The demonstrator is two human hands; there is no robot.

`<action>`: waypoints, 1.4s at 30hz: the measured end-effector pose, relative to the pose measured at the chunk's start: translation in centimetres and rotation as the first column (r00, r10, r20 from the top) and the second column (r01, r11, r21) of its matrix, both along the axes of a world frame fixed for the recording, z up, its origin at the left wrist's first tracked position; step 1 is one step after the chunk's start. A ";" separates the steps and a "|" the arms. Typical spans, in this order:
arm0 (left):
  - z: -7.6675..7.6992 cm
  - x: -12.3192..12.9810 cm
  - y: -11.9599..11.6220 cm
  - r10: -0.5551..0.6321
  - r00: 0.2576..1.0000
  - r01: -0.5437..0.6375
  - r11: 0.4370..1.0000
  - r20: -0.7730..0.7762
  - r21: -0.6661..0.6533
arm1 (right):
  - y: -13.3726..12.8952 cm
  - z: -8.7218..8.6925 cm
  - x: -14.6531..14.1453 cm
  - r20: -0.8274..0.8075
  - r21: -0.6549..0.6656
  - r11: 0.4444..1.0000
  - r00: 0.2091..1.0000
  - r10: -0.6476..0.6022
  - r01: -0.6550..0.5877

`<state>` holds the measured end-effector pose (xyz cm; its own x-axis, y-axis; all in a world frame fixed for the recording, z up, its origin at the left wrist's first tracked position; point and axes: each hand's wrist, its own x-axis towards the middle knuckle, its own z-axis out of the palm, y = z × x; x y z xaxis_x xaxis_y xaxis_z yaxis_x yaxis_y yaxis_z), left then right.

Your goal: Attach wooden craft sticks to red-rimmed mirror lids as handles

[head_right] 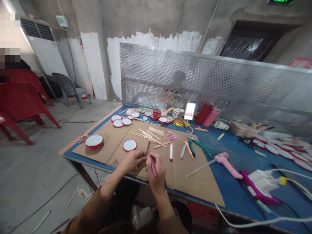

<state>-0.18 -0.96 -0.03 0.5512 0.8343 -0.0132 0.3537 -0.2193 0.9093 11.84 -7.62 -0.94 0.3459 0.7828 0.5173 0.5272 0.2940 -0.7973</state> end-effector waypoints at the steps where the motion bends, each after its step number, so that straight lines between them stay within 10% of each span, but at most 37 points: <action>1: 0.0 0.0 0.0 0.001 1.000 -0.001 1.000 -0.006 0.005 | 0.0 0.0 0.0 -0.008 -0.005 1.000 1.000 0.000 0.000; 42: -0.2 -0.2 0.2 0.003 1.000 -0.003 1.000 0.010 -0.002 | 0.0 -0.1 -0.2 -0.062 -0.043 0.999 0.998 -0.001 -0.002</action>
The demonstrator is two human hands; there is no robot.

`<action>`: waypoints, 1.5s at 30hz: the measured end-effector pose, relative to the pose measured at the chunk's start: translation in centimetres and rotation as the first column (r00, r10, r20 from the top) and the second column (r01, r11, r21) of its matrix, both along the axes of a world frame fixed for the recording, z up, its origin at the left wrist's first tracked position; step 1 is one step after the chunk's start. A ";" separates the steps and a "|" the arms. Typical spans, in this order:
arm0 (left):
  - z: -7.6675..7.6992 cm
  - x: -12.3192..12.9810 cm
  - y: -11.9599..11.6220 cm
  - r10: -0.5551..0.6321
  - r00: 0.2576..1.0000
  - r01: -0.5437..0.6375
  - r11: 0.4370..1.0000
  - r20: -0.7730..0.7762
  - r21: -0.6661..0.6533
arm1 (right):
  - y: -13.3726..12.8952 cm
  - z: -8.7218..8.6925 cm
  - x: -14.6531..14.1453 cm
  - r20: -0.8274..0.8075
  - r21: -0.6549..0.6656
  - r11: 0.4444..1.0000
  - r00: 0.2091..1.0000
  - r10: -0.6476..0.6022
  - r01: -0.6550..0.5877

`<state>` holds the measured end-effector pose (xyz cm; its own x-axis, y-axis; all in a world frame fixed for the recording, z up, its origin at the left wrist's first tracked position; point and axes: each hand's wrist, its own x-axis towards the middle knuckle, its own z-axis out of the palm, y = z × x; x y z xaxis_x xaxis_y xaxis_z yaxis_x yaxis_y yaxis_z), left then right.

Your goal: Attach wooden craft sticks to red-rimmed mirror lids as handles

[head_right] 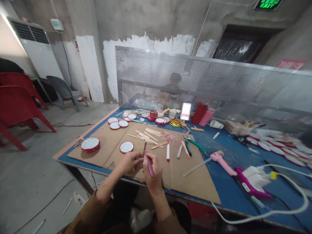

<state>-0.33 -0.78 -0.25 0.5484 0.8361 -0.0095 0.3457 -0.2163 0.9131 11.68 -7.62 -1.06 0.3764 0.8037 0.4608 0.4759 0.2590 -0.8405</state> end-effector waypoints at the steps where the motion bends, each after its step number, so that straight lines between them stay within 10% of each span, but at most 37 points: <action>1: 0.0 0.0 0.0 -0.002 1.000 0.002 1.000 0.008 -0.006 | 0.0 0.0 0.0 -0.003 0.001 1.000 1.000 -0.004 0.004; 45: 0.0 -0.1 0.1 -0.016 0.999 0.015 1.000 0.048 0.013 | -0.2 0.0 -0.2 0.028 0.072 0.997 0.999 -0.043 0.041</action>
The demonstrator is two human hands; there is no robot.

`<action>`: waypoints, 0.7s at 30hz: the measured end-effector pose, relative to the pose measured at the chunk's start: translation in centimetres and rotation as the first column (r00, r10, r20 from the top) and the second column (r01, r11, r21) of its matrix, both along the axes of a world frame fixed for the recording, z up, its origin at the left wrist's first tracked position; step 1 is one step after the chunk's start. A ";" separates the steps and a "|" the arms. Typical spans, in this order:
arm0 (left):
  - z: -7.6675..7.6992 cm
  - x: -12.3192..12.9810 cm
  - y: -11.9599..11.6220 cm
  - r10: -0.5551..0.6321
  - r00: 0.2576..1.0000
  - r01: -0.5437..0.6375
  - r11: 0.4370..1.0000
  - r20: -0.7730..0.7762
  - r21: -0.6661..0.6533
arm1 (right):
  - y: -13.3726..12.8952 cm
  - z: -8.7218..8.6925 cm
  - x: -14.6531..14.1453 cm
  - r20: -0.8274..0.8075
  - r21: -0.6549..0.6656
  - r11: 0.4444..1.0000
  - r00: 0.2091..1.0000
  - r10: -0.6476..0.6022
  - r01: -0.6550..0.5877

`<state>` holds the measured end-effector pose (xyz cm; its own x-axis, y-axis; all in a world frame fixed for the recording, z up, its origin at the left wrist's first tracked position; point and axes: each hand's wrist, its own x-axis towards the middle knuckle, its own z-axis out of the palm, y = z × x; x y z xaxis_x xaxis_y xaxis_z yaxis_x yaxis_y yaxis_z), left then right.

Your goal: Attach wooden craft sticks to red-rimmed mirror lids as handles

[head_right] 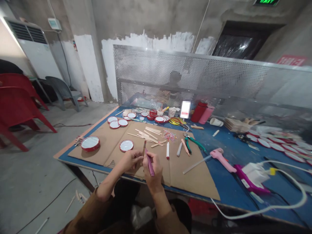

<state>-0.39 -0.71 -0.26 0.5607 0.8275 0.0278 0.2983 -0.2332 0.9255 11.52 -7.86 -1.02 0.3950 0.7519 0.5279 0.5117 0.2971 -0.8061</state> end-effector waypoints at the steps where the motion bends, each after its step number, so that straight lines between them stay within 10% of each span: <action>1: 0.0 0.0 0.0 -0.001 1.000 0.001 1.000 0.003 0.005 | -0.1 -0.1 0.0 -0.006 -0.002 1.000 1.000 0.001 -0.001; 21: 0.3 0.1 -0.2 0.013 1.000 -0.013 1.000 0.014 -0.025 | 0.3 -0.1 0.2 0.086 0.006 0.998 0.995 -0.059 0.058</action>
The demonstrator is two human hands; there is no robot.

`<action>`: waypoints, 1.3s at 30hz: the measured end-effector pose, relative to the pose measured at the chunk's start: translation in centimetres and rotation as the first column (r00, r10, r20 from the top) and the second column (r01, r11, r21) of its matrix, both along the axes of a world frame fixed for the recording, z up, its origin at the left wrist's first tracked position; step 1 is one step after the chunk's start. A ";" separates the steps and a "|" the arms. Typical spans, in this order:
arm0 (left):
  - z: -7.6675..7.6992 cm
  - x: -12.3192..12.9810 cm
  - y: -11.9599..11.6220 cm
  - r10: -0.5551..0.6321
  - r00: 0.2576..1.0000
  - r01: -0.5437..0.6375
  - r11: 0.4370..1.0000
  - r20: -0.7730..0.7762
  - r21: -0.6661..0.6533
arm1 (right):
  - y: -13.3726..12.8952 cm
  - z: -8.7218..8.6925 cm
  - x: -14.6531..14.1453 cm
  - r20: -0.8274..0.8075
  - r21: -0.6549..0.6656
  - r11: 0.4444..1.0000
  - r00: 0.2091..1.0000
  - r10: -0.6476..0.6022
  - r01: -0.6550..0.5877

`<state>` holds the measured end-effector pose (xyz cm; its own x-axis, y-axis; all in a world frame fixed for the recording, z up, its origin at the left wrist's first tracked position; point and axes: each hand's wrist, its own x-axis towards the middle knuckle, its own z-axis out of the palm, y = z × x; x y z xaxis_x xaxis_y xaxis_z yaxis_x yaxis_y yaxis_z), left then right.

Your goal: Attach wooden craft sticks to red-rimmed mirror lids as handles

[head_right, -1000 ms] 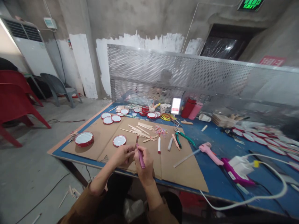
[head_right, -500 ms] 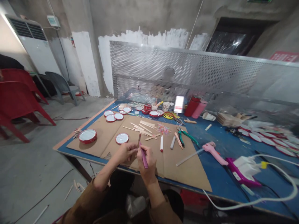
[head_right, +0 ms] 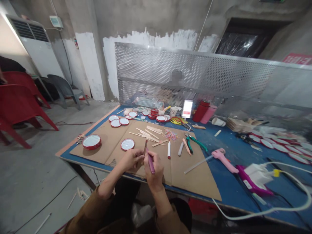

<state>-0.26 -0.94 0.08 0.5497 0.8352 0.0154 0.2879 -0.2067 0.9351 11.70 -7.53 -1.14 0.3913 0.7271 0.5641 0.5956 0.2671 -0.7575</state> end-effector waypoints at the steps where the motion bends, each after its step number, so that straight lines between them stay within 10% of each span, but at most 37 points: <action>1: 0.1 0.0 0.0 -0.004 1.000 0.004 1.000 -0.005 -0.003 | 0.0 0.0 0.0 -0.020 -0.007 1.000 1.000 0.010 -0.010; 39: -0.1 0.0 0.1 0.008 0.999 -0.008 1.000 -0.039 -0.008 | 0.2 0.2 0.1 -0.036 -0.027 0.998 0.997 0.061 -0.062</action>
